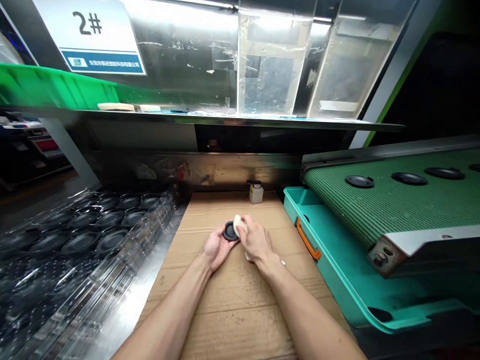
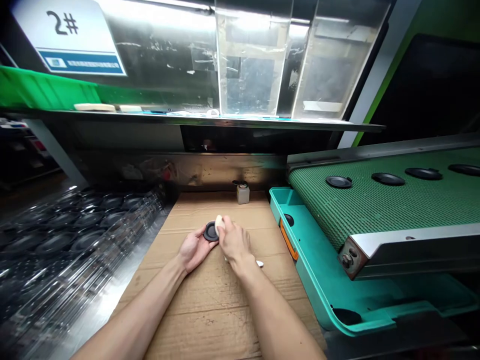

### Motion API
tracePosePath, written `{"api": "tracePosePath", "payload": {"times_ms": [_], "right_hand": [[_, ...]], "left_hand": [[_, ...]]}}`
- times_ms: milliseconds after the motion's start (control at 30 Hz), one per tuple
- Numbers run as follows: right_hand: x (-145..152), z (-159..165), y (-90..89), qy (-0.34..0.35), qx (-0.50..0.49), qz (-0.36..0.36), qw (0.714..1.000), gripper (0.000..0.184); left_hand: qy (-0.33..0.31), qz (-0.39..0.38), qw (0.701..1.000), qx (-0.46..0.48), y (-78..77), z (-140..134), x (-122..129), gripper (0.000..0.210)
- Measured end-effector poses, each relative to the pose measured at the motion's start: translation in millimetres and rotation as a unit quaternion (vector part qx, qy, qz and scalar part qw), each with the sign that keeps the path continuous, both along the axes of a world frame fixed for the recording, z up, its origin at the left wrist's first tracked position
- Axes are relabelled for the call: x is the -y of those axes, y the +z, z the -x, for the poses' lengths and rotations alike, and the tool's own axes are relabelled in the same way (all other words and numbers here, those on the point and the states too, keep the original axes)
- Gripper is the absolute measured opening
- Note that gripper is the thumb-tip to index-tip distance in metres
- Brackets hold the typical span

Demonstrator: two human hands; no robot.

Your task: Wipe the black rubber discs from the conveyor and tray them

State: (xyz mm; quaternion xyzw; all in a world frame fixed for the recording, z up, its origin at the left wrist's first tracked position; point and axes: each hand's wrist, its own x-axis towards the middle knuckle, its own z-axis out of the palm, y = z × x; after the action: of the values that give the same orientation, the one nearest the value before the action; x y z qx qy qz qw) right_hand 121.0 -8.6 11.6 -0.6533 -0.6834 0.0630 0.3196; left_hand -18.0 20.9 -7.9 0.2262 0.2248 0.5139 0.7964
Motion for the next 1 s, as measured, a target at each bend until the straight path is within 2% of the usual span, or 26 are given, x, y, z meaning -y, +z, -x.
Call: {"api": "tracePosePath", "payload": {"times_ms": [67, 200, 233, 400, 500, 633, 767, 1000], "right_hand": [[-1, -1, 0.1, -0.044, -0.013, -0.010, 0.999, 0.028], [-1, -4, -0.6, 0.014, -0.043, -0.011, 0.999, 0.029], [-2, -6, -0.9, 0.007, -0.035, -0.002, 0.999, 0.029], [-13, -38, -3.9, -0.146, -0.048, 0.001, 0.988, 0.031], [-18, -57, -10.2, -0.187, -0.063, 0.016, 0.980, 0.030], [-23, -61, -21.3, -0.192, -0.057, 0.046, 0.979, 0.032], [-26, -59, -28.2, -0.203, -0.057, 0.043, 0.977, 0.032], [-28, -62, -31.4, -0.208, -0.051, 0.038, 0.976, 0.034]], "left_hand": [[0.009, 0.004, 1.000, -0.011, -1.4, -1, -1, 0.023], [-0.015, -0.007, 0.999, -0.032, -1.7, -1, -1, 0.025], [-0.023, -0.007, 0.999, -0.033, -1.1, -1, -1, 0.025], [-0.042, 0.022, 0.999, -0.018, 4.9, 7, -3, 0.028], [-0.050, 0.037, 0.998, 0.008, 9.5, 11, -1, 0.032], [-0.068, 0.061, 0.994, 0.062, 16.0, 16, 4, 0.038], [-0.082, 0.080, 0.988, 0.107, 21.5, 19, 7, 0.039], [-0.069, 0.125, 0.983, 0.113, 19.6, 19, 4, 0.032]]}}
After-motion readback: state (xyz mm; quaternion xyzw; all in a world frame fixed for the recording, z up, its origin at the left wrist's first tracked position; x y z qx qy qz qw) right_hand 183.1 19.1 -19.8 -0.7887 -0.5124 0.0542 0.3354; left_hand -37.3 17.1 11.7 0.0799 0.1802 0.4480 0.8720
